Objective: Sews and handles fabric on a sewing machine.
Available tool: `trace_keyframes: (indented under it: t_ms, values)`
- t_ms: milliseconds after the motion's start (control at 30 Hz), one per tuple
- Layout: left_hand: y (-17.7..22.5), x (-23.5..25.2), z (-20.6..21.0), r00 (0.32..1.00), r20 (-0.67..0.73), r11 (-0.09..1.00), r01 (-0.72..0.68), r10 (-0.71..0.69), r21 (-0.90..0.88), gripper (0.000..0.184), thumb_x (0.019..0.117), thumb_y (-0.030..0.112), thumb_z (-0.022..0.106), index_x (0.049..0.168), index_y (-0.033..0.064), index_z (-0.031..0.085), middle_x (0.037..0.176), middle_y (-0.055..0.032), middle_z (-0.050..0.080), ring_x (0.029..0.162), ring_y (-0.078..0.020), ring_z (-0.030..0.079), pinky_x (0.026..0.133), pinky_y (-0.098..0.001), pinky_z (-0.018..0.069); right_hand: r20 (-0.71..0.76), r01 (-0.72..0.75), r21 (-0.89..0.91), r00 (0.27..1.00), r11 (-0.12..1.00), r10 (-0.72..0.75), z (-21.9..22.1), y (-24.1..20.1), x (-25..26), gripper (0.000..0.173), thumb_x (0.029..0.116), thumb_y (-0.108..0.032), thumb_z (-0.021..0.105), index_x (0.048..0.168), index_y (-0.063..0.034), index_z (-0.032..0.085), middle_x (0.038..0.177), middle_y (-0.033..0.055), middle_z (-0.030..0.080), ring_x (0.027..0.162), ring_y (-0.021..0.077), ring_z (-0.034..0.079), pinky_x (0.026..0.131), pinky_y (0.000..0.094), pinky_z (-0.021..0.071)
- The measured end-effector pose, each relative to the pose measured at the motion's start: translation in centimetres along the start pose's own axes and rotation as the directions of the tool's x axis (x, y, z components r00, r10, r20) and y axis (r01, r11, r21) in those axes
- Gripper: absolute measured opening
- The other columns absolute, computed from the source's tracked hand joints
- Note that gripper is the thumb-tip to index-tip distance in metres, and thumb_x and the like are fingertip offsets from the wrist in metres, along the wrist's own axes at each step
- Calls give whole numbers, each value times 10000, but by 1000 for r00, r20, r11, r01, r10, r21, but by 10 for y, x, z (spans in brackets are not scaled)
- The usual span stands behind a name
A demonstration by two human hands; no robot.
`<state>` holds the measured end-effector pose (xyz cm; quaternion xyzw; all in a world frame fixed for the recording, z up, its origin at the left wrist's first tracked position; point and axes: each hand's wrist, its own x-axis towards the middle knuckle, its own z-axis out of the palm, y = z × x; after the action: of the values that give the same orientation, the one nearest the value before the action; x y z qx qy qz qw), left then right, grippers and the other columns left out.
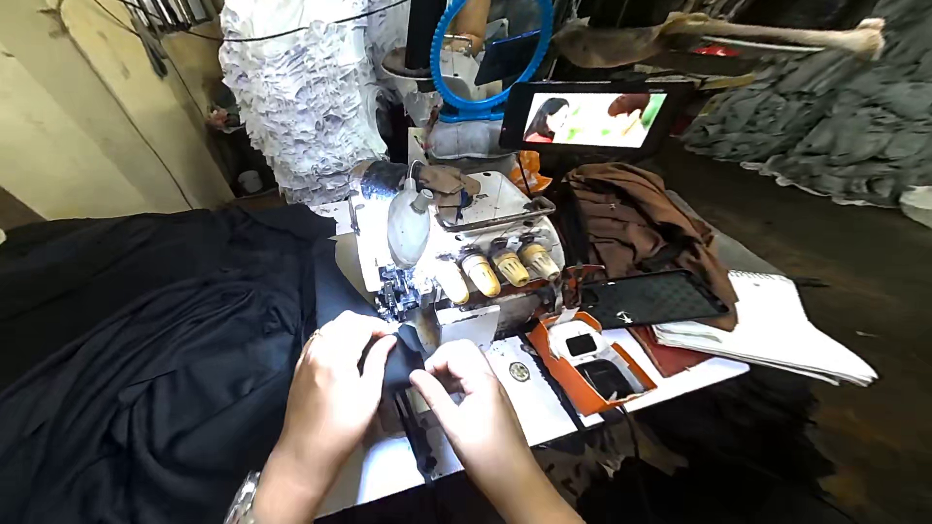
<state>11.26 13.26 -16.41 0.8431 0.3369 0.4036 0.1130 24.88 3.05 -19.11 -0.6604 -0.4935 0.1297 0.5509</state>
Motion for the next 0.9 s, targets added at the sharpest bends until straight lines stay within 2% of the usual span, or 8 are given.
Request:
trace_keyframes:
  t_ms: [67,233,400,533,600,667,767,900]
  values:
    - [-6,3,8,998,41,998,55,-54,-23,163,951,302,624,966,210,758,942,101,710,941,-51,674,874,-336,558,-3,-7,-7,1000,1000,7,2,5,3,203,926,-318,683,868,-128,721,1001,-8,699,931,33,657,786,187,555]
    - [2,-14,4,996,7,996,84,-84,-8,163,941,303,617,928,217,755,911,116,714,903,-46,657,844,-334,514,99,-90,154,992,984,75,-4,4,-11,119,903,-171,706,889,-54,726,838,-3,696,758,-15,660,707,143,561]
    - [7,-18,4,995,-14,995,101,-101,23,168,936,314,609,923,232,755,890,136,702,855,-32,641,819,-345,502,81,-134,207,990,969,120,-4,3,-12,84,906,-148,683,854,-84,671,748,-56,664,662,-41,622,615,130,530]
    - [16,-19,4,1000,-4,986,-23,24,165,217,952,207,581,956,232,797,981,46,742,991,-162,692,876,-428,518,70,-178,204,983,963,167,-1,1,-9,176,871,-130,729,962,-84,586,750,-56,641,617,-20,600,569,143,517]
    - [27,-24,1,997,22,959,-77,74,271,283,920,87,573,1032,195,810,1017,-15,755,1004,-205,709,877,-412,546,93,-202,235,978,951,185,-2,1,-12,197,871,-107,733,993,-69,583,755,-47,642,625,-5,610,574,158,529]
    - [35,-31,2,997,27,942,-71,66,329,325,914,56,562,1108,159,802,1074,-47,764,1057,-220,710,930,-389,544,119,-217,269,974,938,192,-4,-1,-13,190,890,-90,726,1011,-64,582,768,-45,639,638,-1,608,588,165,531]
    - [31,-36,7,999,-16,947,-36,44,319,300,980,146,538,1145,121,787,1129,-67,768,1125,-229,703,1006,-384,522,85,-111,277,992,955,91,-2,0,-8,149,908,-74,703,1032,-44,626,823,-35,682,677,-6,641,619,160,560]
    - [19,-34,7,1000,-25,967,-2,9,256,324,1013,205,502,1131,93,782,1176,-60,761,1175,-242,694,1040,-402,524,40,95,123,994,988,-101,4,4,5,164,959,-125,652,1058,-49,759,946,-3,751,777,7,691,710,170,592]
